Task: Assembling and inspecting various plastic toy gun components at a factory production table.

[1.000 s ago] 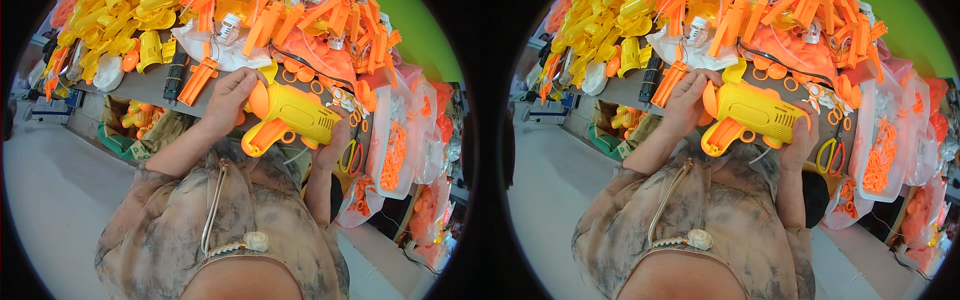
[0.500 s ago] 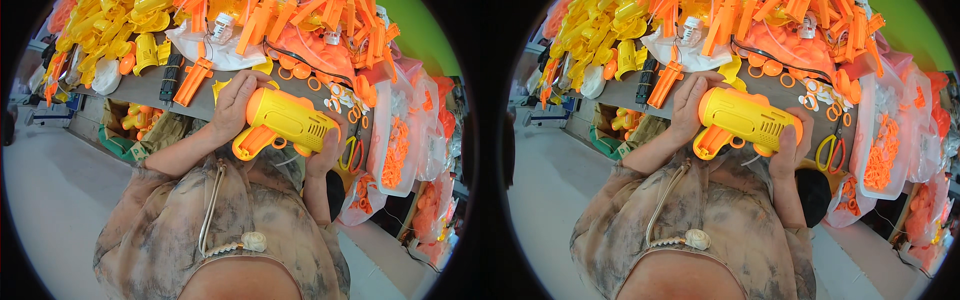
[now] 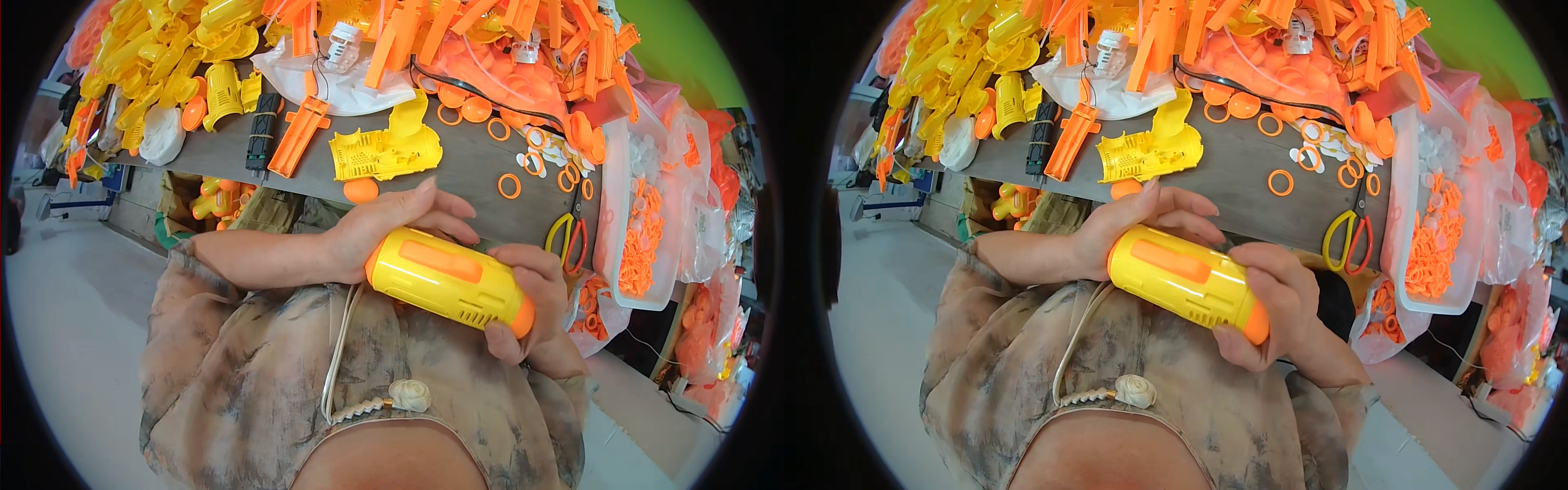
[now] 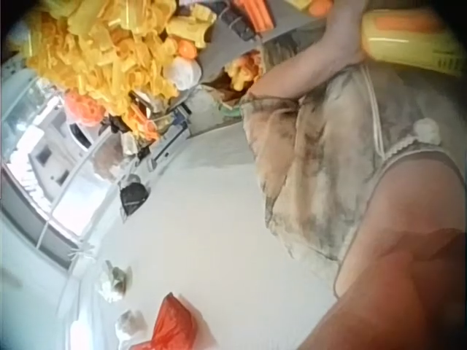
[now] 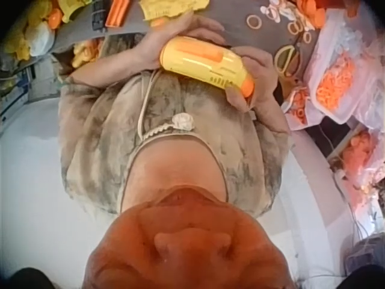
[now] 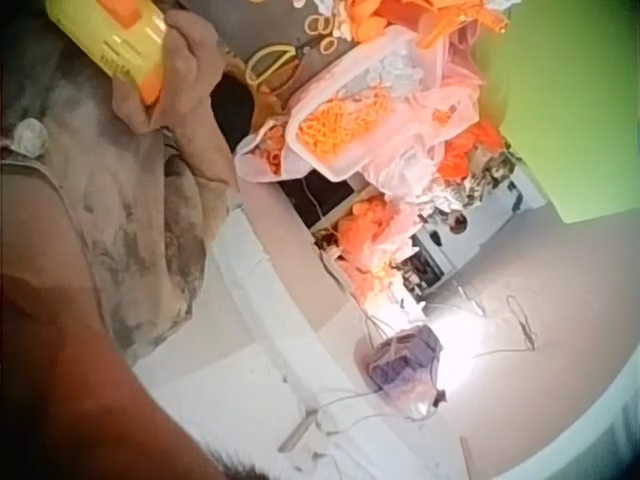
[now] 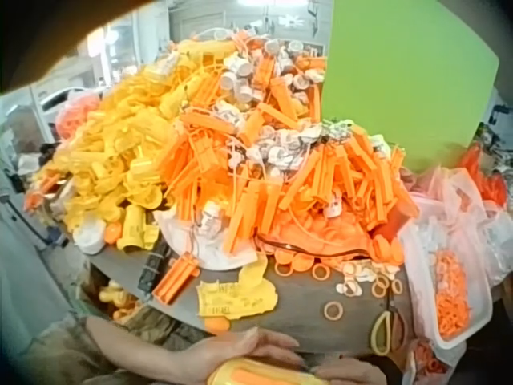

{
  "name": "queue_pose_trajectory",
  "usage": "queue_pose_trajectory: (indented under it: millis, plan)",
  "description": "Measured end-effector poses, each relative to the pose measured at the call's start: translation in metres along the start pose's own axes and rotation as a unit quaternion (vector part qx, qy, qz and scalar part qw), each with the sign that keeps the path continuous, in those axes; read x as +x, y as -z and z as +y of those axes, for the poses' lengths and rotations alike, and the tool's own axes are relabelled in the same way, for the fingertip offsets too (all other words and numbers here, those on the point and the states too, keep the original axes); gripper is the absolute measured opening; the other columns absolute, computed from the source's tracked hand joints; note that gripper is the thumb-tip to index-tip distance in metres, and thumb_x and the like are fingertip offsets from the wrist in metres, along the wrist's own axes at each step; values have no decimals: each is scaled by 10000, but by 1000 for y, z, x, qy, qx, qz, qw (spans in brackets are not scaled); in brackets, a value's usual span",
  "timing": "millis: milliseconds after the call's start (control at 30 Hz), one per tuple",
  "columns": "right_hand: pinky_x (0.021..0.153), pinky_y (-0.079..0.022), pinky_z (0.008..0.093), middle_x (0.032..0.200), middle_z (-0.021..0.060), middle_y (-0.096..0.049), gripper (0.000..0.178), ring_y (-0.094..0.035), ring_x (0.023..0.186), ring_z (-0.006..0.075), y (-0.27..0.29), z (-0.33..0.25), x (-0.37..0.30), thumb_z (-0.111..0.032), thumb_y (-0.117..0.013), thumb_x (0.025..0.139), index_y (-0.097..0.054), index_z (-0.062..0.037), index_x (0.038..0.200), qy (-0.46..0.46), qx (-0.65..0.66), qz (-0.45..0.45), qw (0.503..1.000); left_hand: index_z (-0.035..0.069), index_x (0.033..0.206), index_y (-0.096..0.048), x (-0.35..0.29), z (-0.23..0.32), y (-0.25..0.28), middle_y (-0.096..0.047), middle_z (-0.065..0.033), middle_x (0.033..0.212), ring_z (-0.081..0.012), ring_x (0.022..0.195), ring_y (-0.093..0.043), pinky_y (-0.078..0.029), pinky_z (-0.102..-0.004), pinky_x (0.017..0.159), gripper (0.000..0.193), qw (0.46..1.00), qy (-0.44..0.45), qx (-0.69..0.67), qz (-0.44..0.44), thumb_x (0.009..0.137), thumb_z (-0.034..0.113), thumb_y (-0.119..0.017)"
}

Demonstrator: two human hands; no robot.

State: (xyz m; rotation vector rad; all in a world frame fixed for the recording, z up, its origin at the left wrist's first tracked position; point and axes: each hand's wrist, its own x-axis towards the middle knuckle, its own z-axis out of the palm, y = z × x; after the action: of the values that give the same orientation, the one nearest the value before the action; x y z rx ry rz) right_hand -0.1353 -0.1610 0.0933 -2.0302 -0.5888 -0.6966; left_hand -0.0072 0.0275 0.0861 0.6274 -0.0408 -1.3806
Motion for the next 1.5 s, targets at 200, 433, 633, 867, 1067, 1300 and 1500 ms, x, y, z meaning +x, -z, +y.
queue_pose_trajectory:
  millis: [200,433,633,867,1067,1300,1500]
  plan:
    - [678,-502,402,1098,248,-491,467,-567,842,351,-5,-11,-7,-300,-565,806,-463,-2,1151,38,-26,55,997,-11,1329,-360,-2,19,-18,-580,-197,1131,-236,1057,-573,-437,-346,933,685,966,-71,240,-70,928,543,-385]
    - [708,-485,373,1011,219,-534,401,-560,836,281,6,19,8,-319,-454,881,-515,31,1066,-23,-75,124,989,-2,1288,-412,41,33,-14,-586,-158,1104,-206,1018,-578,-439,-321,910,628,964,-90,249,-37,944,521,-369]
    - [729,-468,305,891,145,-587,322,-568,791,197,49,89,-27,-208,-405,914,-578,63,934,-305,15,339,890,22,1018,-587,59,53,18,-622,-65,911,-194,892,-583,-441,-315,810,260,757,-412,499,92,880,242,-593]
    - [740,-476,304,887,103,-594,258,-581,802,185,75,135,-37,-193,-497,903,-582,46,951,-375,-28,383,844,12,881,-636,-6,155,135,-622,-144,893,-320,884,-585,-456,-410,765,161,277,-453,709,464,755,108,-666]
    - [850,-444,378,1034,146,-593,175,-556,967,310,20,109,59,-90,-593,834,-609,-5,986,-126,-415,119,893,-10,838,-635,-11,187,158,-625,-188,842,-361,786,-601,-482,-446,719,271,206,-228,828,469,764,249,-665]
    - [913,-395,462,1079,140,-562,364,-527,1037,336,-142,133,178,-171,-600,771,-564,-56,1114,181,-295,-97,933,-3,794,-632,-9,210,153,-636,-112,707,-279,677,-604,-471,-374,647,265,409,-280,718,488,765,254,-691]
    - [916,-365,531,1105,127,-549,446,-531,1036,323,-165,175,196,-157,-569,772,-514,-165,1214,90,-425,-93,896,56,751,-613,-12,216,143,-534,30,625,-64,537,-458,-320,-219,506,135,747,-412,375,363,822,158,-665]
